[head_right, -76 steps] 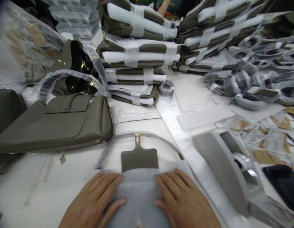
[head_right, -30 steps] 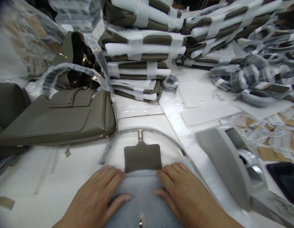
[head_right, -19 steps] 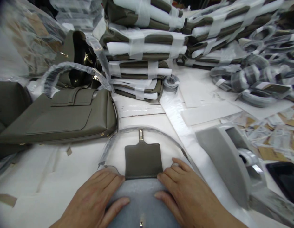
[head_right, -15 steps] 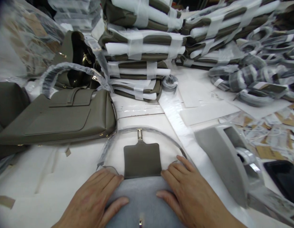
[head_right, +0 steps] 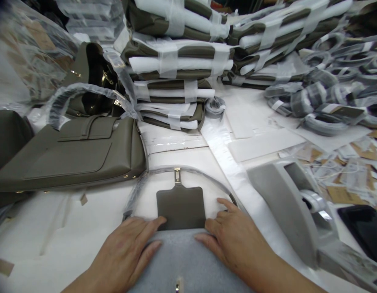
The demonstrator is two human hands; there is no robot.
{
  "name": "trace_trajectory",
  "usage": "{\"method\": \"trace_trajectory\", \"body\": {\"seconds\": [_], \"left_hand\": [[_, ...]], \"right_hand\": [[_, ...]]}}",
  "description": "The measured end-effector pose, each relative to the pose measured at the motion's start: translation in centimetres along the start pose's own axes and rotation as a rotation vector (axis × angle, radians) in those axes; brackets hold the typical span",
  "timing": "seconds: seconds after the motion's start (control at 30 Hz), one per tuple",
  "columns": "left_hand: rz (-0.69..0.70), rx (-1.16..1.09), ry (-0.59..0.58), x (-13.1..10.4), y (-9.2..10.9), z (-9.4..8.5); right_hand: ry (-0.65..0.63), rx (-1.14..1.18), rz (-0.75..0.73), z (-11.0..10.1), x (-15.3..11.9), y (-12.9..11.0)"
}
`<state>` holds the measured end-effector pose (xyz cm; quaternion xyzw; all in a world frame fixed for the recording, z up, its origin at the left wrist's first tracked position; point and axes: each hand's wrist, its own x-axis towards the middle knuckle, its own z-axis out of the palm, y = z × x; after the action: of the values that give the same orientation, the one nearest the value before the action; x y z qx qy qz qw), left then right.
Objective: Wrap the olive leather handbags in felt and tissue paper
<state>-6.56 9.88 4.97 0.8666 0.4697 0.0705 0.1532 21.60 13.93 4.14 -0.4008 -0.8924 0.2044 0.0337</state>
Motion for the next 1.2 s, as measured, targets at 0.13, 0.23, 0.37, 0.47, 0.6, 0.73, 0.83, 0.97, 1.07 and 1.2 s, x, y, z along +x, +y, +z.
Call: {"method": "trace_trajectory", "body": {"seconds": [0.13,0.23,0.37,0.47,0.6,0.73,0.83,0.97,1.07,1.2], "left_hand": [[-0.014,0.144,-0.018,0.2,0.6,0.9],[0.001,0.249,0.004,0.2,1.3,0.8],[0.076,0.333,0.165,-0.1,2.5,0.5],[0.127,0.293,0.208,-0.8,3.2,0.9],[0.211,0.313,0.181,-2.0,3.3,2.0],[0.292,0.354,0.153,-3.0,3.3,2.5],[0.230,0.262,0.051,-3.3,3.7,2.0],[0.150,0.107,-0.063,-3.7,4.3,1.5],[0.118,0.045,-0.058,-4.0,4.4,1.7],[0.093,0.011,-0.035,-4.4,4.4,1.9]], "right_hand": [[0.050,-0.091,0.011,0.8,0.2,-0.2],[0.074,-0.108,0.015,1.1,0.2,-0.3],[0.099,-0.110,0.015,1.2,0.0,-0.3],[0.112,-0.111,0.014,1.2,-0.1,-0.4],[0.133,-0.136,0.010,1.3,0.0,-0.5],[0.124,-0.150,-0.001,1.2,0.0,-0.4],[0.067,-0.112,0.001,0.2,-0.2,-0.6],[0.049,-0.005,0.067,-2.5,0.4,-1.3],[0.190,0.186,0.150,-3.7,2.9,-1.5],[0.182,0.484,0.259,-3.2,7.5,-1.2]]}}
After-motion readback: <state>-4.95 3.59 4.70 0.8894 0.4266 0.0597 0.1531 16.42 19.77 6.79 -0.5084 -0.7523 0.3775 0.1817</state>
